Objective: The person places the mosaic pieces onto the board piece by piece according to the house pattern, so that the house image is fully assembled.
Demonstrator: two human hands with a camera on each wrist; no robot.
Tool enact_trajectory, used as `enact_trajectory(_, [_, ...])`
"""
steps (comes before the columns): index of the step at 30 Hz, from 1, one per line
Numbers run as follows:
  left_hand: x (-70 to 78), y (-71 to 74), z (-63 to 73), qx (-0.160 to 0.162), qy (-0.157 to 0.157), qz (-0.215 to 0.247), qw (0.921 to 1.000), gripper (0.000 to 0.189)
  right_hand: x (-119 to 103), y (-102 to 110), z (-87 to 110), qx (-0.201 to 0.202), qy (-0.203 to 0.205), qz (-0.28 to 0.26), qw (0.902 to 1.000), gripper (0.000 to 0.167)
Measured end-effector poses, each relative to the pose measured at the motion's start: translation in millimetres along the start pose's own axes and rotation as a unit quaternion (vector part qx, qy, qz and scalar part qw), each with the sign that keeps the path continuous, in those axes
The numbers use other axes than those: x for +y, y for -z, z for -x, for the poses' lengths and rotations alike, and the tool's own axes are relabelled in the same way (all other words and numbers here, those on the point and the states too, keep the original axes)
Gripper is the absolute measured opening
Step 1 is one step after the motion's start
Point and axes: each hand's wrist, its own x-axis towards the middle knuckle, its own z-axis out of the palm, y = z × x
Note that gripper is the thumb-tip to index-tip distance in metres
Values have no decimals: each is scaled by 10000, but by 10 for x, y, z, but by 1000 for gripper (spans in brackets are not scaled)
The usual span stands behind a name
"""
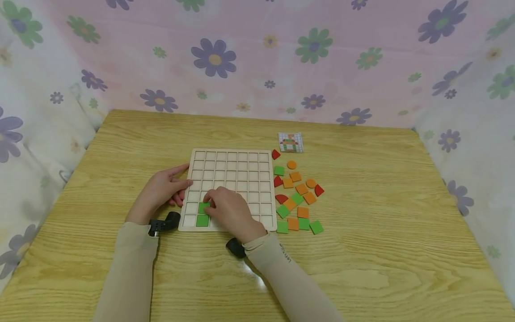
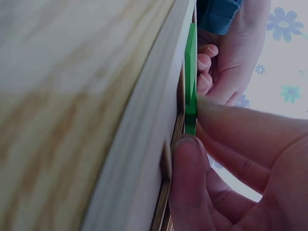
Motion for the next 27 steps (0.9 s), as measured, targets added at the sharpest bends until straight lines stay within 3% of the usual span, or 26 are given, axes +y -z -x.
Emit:
enact_trajectory(12, [-6, 17, 7, 27, 15, 190, 9998, 65, -40, 0, 9, 40, 74, 198, 9998, 19])
enact_trajectory(21, [-28, 10, -13, 36, 16, 116, 9999, 64, 46, 77, -2, -447, 119, -540, 9975, 23])
enact_trajectory(27, [-13, 6, -12, -12, 48, 143, 9999, 64, 95, 136, 48, -621, 523, -606, 9949, 24])
